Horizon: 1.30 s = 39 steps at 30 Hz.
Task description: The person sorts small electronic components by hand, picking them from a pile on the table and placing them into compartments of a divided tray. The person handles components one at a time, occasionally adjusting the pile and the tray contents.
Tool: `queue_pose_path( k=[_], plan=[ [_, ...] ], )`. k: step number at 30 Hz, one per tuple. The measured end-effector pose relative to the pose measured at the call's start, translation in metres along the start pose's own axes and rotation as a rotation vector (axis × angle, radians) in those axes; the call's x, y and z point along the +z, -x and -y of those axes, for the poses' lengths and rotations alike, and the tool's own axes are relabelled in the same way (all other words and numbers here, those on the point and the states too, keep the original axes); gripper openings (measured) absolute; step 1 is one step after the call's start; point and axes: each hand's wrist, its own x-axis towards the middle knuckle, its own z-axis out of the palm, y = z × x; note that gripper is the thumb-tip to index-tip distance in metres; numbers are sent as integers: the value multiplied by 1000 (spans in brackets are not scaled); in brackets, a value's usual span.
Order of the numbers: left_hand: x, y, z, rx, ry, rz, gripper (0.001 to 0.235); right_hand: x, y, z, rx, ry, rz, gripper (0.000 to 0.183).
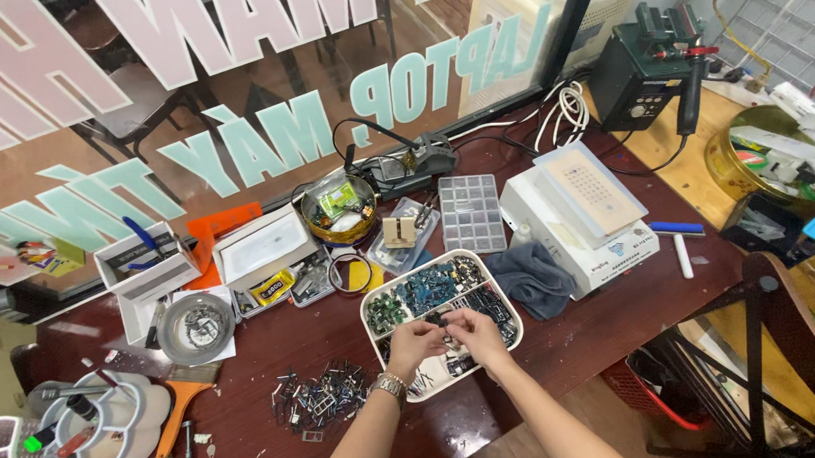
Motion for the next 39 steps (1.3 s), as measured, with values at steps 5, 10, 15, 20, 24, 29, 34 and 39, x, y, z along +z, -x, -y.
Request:
queue_pose_path(
  k=[5,10,15,20,24,29,34,39],
  plan=[
    [44,-5,-13,25,-422,-93,27,-49,-19,0,-46,318,-303,20],
    [65,-1,-23,268,-860,-189,31,-68,-41,12,-41,574,-330,19],
    [75,7,-33,262,-998,-173,41,-56,-49,27,-173,524,-264,18],
    [83,6,-34,205,-1056,-190,41,-48,-27,53,-262,643,-293,21],
    [84,-3,-24,266,-1141,-210,54,-48,-17,63,-301,739,-254,21],
    [84,-11,-21,244,-1156,-190,60,-43,-24,56,-221,606,-248,21],
    [86,0,-38,223,-1108,-208,59,-41,-26,55,-243,595,-253,17],
    [76,27,-53,309,-950,-299,44,-25,-22,68,-249,566,-255,13]
  ],
)
